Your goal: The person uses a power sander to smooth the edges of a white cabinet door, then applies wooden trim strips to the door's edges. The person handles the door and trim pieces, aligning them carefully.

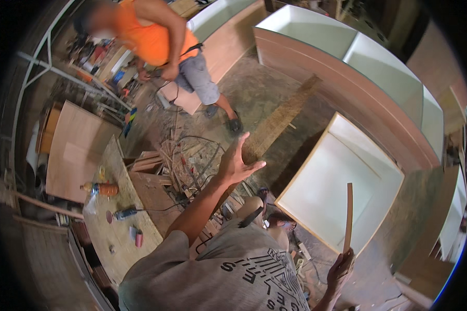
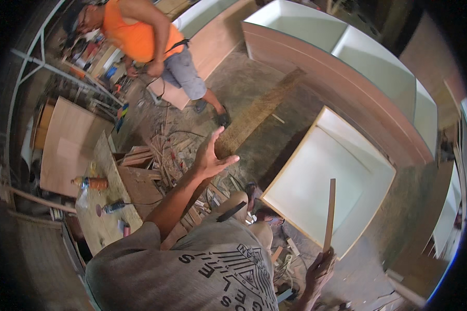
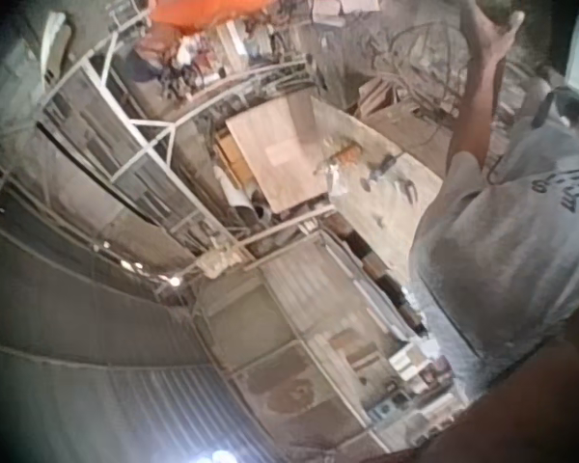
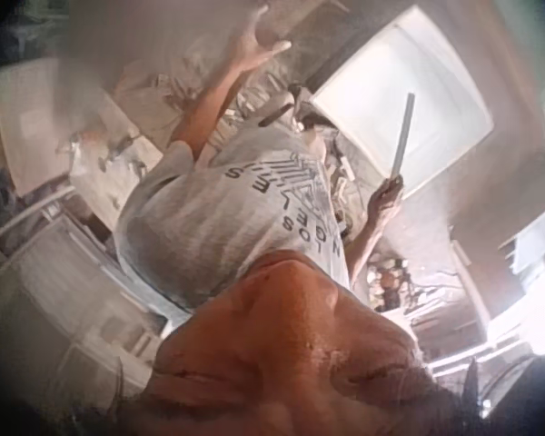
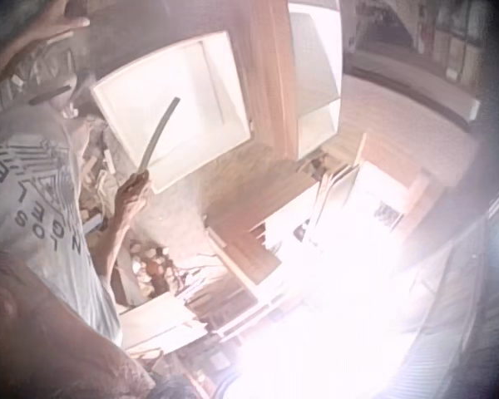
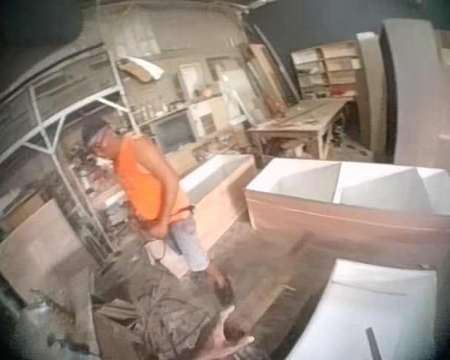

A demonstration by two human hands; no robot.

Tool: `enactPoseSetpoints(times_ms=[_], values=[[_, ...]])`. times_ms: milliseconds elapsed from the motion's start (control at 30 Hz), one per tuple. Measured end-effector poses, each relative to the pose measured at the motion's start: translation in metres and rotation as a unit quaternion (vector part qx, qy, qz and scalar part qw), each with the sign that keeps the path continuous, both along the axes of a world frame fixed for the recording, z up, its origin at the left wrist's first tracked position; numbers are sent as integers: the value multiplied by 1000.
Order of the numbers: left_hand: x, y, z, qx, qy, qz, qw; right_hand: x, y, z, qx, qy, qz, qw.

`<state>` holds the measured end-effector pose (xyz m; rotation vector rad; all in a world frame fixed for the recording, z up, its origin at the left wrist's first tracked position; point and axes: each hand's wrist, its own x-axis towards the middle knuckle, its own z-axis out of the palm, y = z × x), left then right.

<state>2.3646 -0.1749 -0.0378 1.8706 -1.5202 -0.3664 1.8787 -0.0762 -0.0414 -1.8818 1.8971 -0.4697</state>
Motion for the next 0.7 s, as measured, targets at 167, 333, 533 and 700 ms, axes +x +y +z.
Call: enactPoseSetpoints(times_ms=[167,333,533,700], values=[[26,42,-27,48,0,28,998,38,1,19,-42,25,60,997],[17,44,-72,31,76,2,997,61,0,38,-46,21,25,998],[-37,9,-57,-40,126,16,991,45,-10,34,-8,55,107,993],[-70,0,-57,-14,221,82,972,13,1,9,-8,73,143,987]])
